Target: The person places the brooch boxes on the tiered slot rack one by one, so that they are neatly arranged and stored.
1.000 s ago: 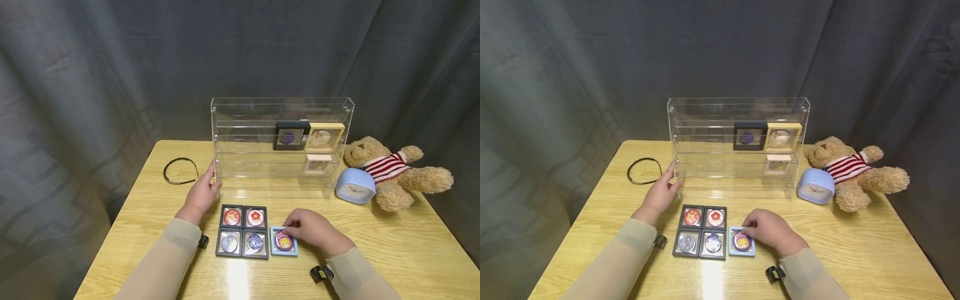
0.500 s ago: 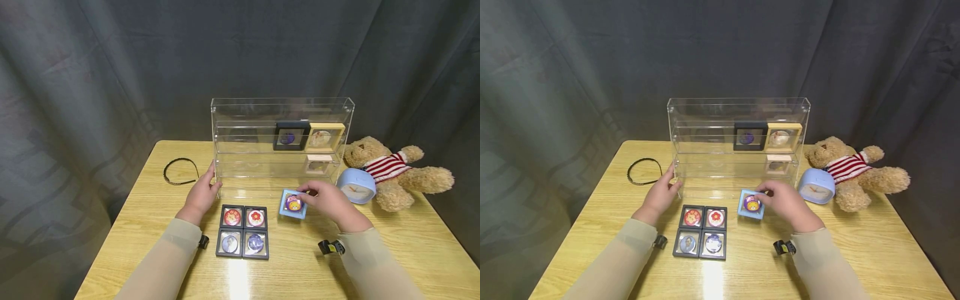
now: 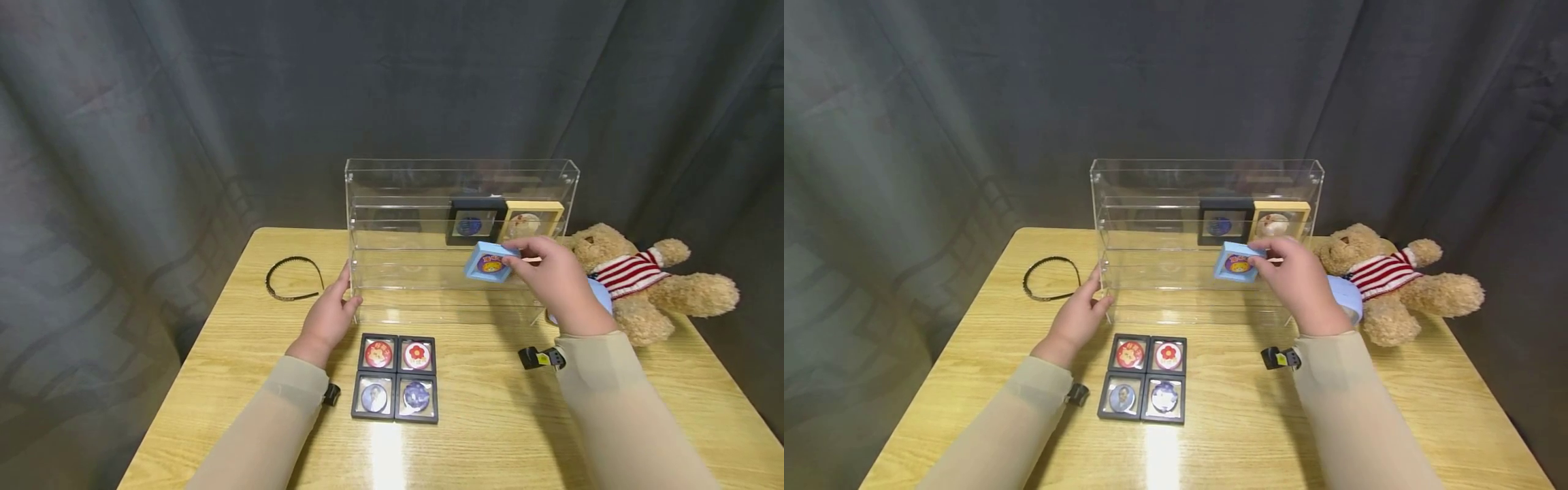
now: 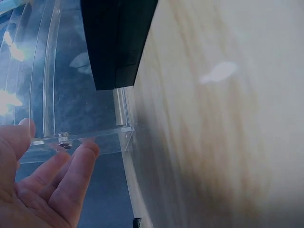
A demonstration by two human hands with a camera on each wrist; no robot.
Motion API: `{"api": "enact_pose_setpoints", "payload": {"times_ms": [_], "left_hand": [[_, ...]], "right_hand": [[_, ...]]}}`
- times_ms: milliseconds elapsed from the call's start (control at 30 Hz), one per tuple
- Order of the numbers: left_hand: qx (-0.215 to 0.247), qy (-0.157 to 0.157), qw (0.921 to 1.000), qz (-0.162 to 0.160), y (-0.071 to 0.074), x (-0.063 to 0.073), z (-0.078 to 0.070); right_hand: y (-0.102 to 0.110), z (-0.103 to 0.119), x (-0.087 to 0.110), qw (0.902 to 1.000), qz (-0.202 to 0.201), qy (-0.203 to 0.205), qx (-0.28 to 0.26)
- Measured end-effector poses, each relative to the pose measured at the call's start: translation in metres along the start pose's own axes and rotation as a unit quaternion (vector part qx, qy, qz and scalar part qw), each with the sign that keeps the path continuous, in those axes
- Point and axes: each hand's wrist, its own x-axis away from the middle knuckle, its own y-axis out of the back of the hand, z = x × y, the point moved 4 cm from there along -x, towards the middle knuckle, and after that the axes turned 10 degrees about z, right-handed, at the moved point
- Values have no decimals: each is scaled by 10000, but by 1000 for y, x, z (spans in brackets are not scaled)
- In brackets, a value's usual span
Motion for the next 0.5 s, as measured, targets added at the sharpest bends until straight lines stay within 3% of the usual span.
{"api": "enact_pose_setpoints", "payload": {"times_ms": [300, 500], "left_hand": [[23, -17, 10000, 63, -1, 0, -1], [31, 15, 10000, 73, 0, 0, 0]], "right_hand": [[6, 11, -10, 9976, -606, 232, -241], [0, 11, -16, 9953, -808, 531, -103]]}}
